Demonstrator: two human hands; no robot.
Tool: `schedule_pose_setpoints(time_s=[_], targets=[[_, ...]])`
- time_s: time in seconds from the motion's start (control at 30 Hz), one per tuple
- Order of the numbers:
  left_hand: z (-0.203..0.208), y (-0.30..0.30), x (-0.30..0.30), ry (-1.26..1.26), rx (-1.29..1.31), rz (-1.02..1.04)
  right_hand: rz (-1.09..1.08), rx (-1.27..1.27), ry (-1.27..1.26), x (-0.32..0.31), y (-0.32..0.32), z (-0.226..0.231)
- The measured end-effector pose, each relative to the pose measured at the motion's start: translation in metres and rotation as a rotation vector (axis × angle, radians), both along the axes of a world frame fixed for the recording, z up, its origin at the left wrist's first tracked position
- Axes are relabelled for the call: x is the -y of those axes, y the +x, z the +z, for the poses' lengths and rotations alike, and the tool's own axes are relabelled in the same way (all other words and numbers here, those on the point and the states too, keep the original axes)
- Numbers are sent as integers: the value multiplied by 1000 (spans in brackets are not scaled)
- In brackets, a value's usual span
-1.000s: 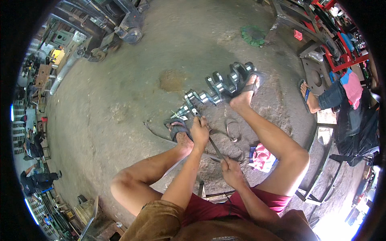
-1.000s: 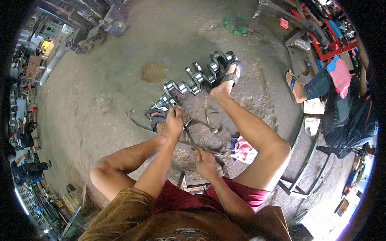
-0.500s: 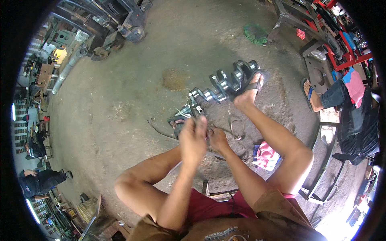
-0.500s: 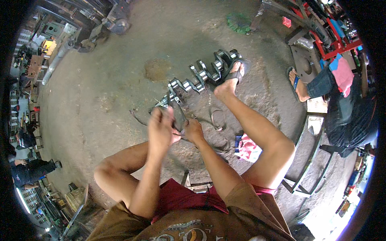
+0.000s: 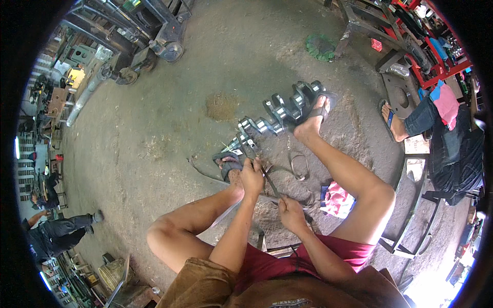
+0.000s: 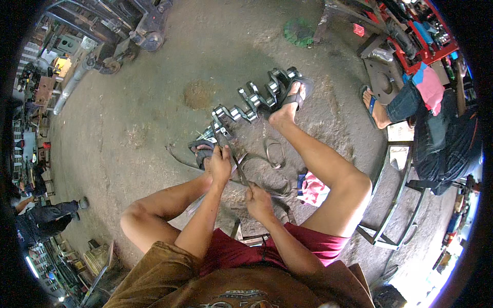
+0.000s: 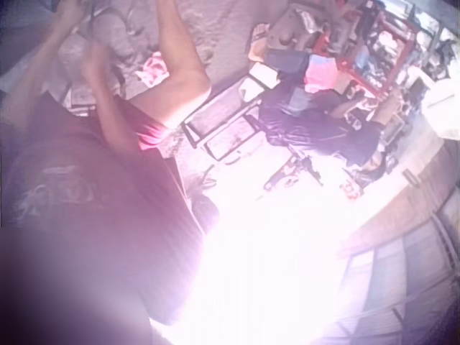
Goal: The person sits on the floor and uses a wire brush to scrub the surfaces of a crankshaft held between their feet. They repeatedly rotate the crankshaft and brush different sections, occasionally pausing to reposition the part.
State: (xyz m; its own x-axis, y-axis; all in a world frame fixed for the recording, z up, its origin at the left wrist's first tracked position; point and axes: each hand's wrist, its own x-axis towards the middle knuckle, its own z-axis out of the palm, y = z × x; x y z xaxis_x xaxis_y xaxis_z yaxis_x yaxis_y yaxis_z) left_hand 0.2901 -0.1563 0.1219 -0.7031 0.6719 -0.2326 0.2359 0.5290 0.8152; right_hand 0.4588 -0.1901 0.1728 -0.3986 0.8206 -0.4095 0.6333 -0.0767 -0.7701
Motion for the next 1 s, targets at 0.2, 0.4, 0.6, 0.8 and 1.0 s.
schedule_pose_setpoints(time_s=[0.2,0.4,0.6,0.8,1.0], targets=[[-13,-78,-52,-112,157,7,-46,-6,-193,37,48,36],[117,-83,-43,382,238,-30,-28,-85,26,-18,-42,-42],[97,10,15,63,191,-28,-112,-175,-125,-38,-72,-77],[62,9,4,-9,212,-9,-146,-103,-89,-19,-42,-23],[20,4,-6,58,7,4,-91,-53,-11,-2,-2,9]])
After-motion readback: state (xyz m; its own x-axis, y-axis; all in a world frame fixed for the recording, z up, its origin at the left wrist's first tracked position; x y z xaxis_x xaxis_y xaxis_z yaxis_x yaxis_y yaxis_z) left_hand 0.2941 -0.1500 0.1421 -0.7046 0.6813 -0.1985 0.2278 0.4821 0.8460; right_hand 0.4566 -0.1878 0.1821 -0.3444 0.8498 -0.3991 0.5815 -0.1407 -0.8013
